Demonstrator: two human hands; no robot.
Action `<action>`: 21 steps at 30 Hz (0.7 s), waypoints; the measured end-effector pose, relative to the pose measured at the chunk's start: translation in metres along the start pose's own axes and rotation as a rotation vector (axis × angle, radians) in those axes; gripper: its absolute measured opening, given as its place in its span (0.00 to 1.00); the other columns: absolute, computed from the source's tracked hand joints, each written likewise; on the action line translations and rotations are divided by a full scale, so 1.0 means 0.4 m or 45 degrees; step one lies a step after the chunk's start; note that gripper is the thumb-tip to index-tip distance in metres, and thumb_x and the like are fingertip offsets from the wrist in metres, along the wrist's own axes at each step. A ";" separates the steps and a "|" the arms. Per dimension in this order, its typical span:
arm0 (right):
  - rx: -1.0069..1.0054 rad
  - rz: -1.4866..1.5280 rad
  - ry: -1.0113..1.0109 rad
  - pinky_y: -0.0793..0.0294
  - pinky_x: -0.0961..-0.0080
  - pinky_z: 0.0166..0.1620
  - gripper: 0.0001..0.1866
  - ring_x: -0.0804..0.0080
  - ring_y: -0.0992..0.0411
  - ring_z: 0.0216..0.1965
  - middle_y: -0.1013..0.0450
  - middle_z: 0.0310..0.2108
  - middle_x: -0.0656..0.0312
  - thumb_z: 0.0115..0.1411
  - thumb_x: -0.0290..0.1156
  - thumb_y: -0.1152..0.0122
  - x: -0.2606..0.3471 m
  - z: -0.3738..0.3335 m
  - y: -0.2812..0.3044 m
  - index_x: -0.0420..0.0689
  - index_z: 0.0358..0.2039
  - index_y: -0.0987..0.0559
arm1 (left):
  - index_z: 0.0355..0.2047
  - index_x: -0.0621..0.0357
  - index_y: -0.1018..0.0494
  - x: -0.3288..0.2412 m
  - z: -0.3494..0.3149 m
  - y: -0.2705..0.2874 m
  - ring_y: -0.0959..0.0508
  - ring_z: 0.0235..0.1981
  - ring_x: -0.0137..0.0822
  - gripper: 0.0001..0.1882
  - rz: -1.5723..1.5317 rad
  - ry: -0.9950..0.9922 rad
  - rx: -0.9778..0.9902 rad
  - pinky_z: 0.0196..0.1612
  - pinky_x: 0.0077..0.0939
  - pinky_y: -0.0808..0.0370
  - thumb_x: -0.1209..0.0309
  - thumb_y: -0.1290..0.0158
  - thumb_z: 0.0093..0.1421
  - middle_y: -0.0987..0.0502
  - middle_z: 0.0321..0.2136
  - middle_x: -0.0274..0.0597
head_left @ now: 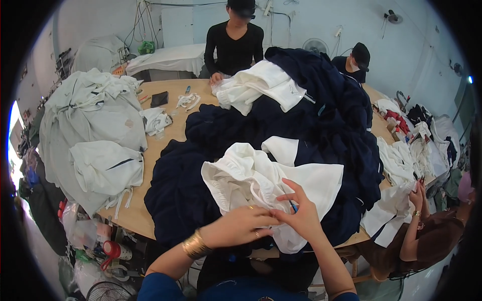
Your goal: Trimming excess threads and inspecting the waistband of white shorts at a garment factory workbench.
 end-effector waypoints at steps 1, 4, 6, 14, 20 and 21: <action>0.003 -0.058 0.062 0.27 0.71 0.39 0.40 0.64 0.25 0.33 0.26 0.37 0.55 0.46 0.36 0.31 0.001 -0.006 -0.006 0.50 0.59 0.39 | 0.41 0.54 0.25 0.003 -0.004 0.039 0.25 0.41 0.42 0.13 -0.088 0.134 0.054 0.44 0.31 0.29 0.63 0.48 0.58 0.24 0.38 0.43; 0.001 -0.094 0.055 0.28 0.70 0.40 0.36 0.63 0.26 0.39 0.25 0.37 0.58 0.45 0.32 0.31 0.006 -0.019 -0.034 0.49 0.56 0.35 | 0.43 0.50 0.25 0.061 -0.032 0.155 0.25 0.39 0.42 0.16 0.043 0.237 -0.323 0.43 0.30 0.28 0.70 0.43 0.52 0.24 0.36 0.41; -0.095 -0.253 0.238 0.28 0.69 0.40 0.27 0.60 0.25 0.38 0.25 0.36 0.55 0.48 0.31 0.34 -0.050 -0.008 -0.050 0.43 0.50 0.30 | 0.51 0.47 0.31 0.080 -0.007 0.221 0.32 0.50 0.46 0.28 0.498 0.263 -0.449 0.53 0.33 0.35 0.74 0.42 0.47 0.31 0.48 0.45; -0.402 0.015 0.359 0.39 0.84 0.23 0.09 0.85 0.40 0.19 0.34 0.16 0.67 0.54 0.29 0.40 0.154 -0.009 0.082 0.36 0.32 0.24 | 0.42 0.57 0.28 0.316 0.051 0.233 0.27 0.42 0.37 0.17 0.168 0.368 -0.489 0.47 0.27 0.32 0.77 0.43 0.49 0.26 0.39 0.39; -0.910 -0.115 0.396 0.37 0.88 0.29 0.09 0.86 0.37 0.24 0.30 0.21 0.69 0.55 0.28 0.40 0.134 -0.067 0.258 0.36 0.32 0.24 | 0.31 0.62 0.25 0.150 0.159 0.295 0.31 0.27 0.18 0.05 -0.319 0.282 -0.358 0.33 0.14 0.32 0.76 0.43 0.53 0.25 0.25 0.29; -0.948 -0.137 0.408 0.37 0.88 0.29 0.09 0.86 0.37 0.24 0.30 0.21 0.69 0.56 0.29 0.40 0.126 -0.076 0.278 0.36 0.32 0.24 | 0.30 0.62 0.25 0.124 0.168 0.310 0.31 0.26 0.18 0.05 -0.215 0.257 -0.370 0.32 0.15 0.32 0.74 0.43 0.53 0.25 0.23 0.29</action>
Point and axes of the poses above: each hand's wrist, its own z-axis towards the middle knuckle, its own y-axis out of the back of the hand, x = y × z, the point moved 5 cm from there along z, towards the middle knuckle
